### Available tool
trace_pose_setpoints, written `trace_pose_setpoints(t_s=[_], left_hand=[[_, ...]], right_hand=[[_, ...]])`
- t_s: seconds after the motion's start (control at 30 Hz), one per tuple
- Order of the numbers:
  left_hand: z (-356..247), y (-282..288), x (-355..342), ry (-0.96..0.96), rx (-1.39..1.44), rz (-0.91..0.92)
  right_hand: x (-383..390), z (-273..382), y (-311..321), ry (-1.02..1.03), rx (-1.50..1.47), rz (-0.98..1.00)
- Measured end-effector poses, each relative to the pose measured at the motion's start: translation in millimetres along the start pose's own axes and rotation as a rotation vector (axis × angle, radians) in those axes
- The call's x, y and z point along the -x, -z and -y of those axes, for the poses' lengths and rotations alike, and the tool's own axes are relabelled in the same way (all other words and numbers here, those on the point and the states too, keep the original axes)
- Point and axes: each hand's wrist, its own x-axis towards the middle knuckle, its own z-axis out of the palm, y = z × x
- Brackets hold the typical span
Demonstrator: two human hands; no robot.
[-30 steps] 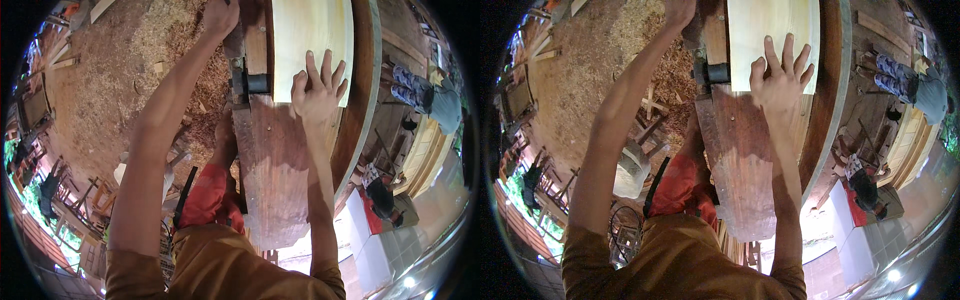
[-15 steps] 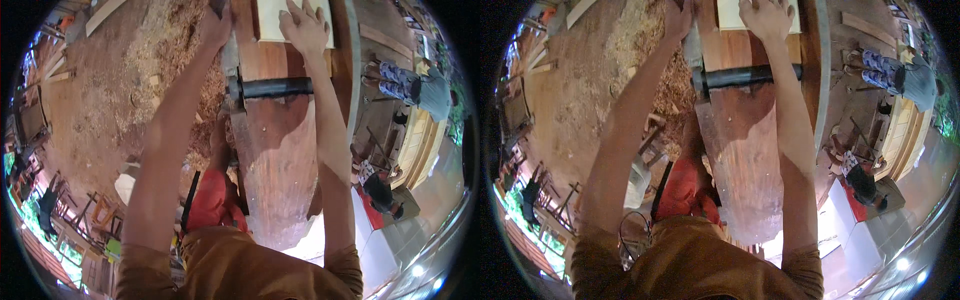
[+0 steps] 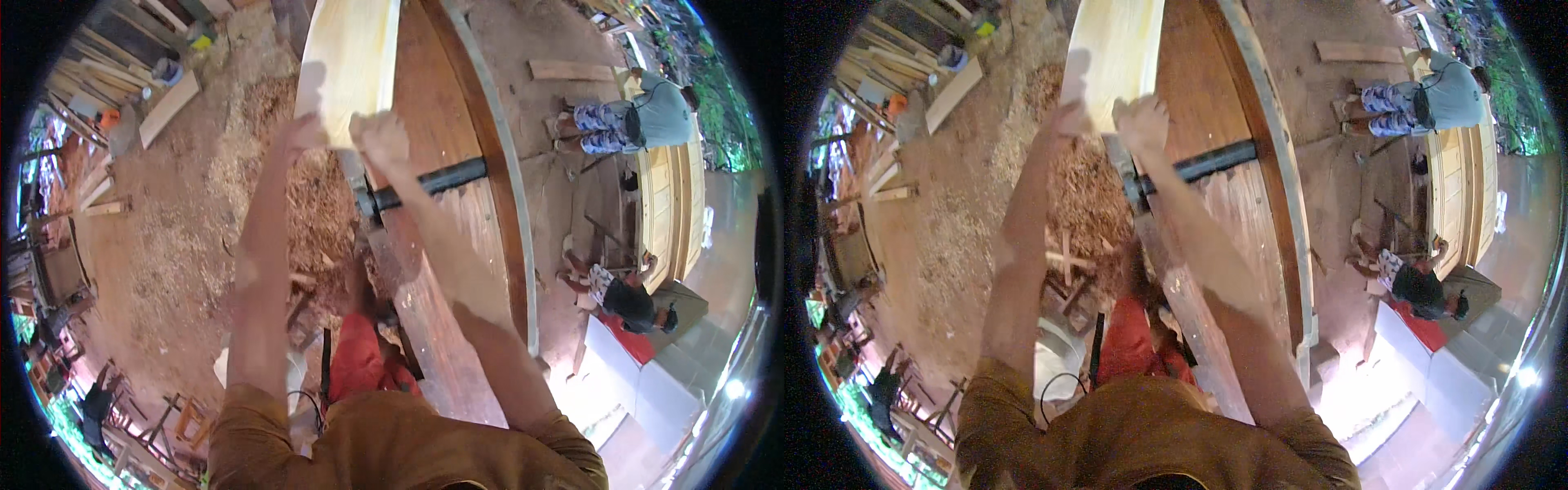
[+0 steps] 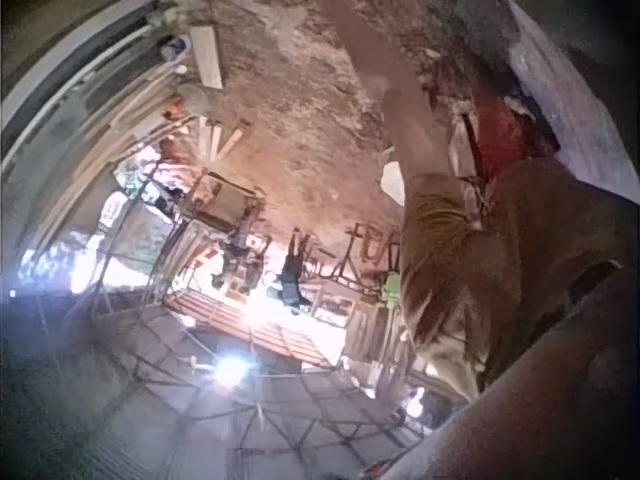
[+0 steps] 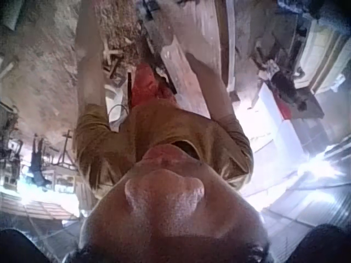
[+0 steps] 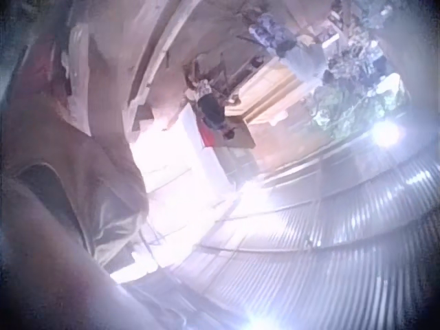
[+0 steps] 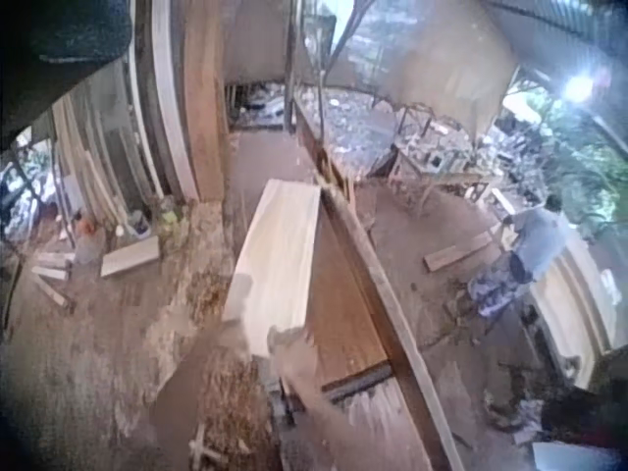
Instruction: The person feeds wooden boards through a surface planer machine multiple times to smooth the wood. They flip the boards to plane different sides and set them aside once finished.
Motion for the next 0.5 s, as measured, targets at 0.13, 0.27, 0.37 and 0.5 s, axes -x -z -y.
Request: trace_pose_setpoints(t_s=[0.13,0.27,0.37,0.5], left_hand=[[-50.2,-50.8,74.3,-0.003,-0.448,-0.14],[-117.4,-134.4,180.5,-0.204,-0.852,-0.053],[-139.2,-204.0,289.0,-0.274,-1.488,-0.27],[-57.0,-270.1,364.9,-0.361,-1.608,-0.331]], right_hand=[[27.2,-7.5,32.4,-0.138,-0.187,0.144],[70.3,-22.6,68.0,-0.195,-0.609,0.38],[163.7,40.0,93.3,0.072,-0.729,0.308],[271.7,40.3,82.4,0.234,-0.674,0.061]])
